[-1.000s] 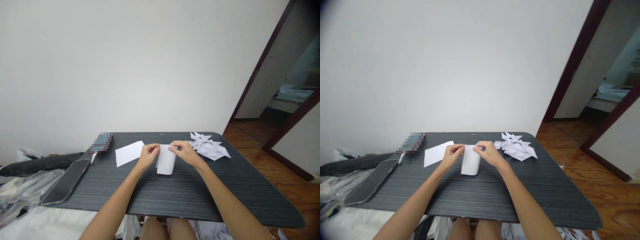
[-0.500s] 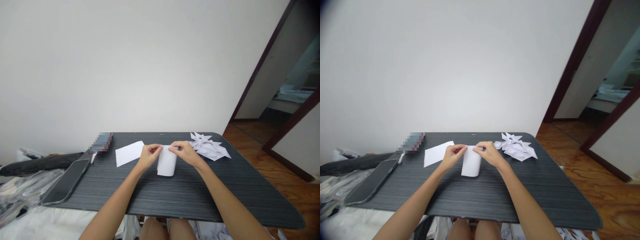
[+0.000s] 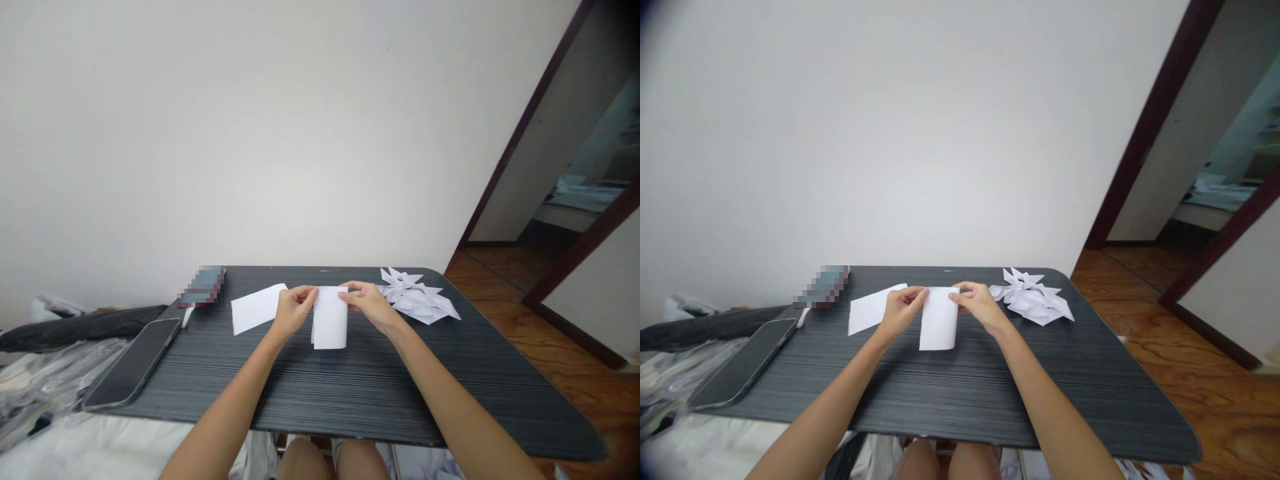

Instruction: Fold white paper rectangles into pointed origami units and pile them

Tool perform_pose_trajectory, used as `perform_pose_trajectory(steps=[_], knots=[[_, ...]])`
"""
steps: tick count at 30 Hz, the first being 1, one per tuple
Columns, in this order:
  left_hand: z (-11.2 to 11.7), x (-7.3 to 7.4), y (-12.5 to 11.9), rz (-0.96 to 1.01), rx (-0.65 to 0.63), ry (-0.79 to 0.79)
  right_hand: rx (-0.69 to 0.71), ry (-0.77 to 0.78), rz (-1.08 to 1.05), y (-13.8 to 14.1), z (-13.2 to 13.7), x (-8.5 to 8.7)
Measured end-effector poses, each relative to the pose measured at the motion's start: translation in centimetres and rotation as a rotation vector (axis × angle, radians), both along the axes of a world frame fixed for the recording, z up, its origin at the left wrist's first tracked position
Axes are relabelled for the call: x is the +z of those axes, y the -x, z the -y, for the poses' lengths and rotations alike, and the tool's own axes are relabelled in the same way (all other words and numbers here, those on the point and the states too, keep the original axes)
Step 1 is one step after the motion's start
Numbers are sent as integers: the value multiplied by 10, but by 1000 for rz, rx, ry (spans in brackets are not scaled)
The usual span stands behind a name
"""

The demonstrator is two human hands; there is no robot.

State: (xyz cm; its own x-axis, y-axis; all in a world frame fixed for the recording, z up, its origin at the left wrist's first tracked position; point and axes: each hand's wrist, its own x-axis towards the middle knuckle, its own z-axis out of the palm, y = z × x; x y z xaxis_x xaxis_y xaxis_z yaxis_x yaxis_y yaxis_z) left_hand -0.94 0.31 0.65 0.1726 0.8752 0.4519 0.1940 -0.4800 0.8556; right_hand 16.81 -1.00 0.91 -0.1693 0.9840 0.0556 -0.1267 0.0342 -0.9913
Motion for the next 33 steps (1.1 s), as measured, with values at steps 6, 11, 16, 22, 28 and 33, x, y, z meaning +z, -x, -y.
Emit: perform_pose_trajectory(steps=[6,11,16,22,28,33], knots=[[-1,-3,0,-27,29,-40,-31,103,-74,1,-4,-9],[-4,-3,2,-8,75,-40,72,159,-17,5,0,-9],[-8,-2,6,10,114,-32,181,211,14,9,3,-13],[-13,-4,13,37,146,-12,368,245,93,10,7,-17],[-22,2,25,129,356,-62,504,259,161,-2,9,-9],[-20,-1,19,105,319,-78,344,125,10,4,7,-6]])
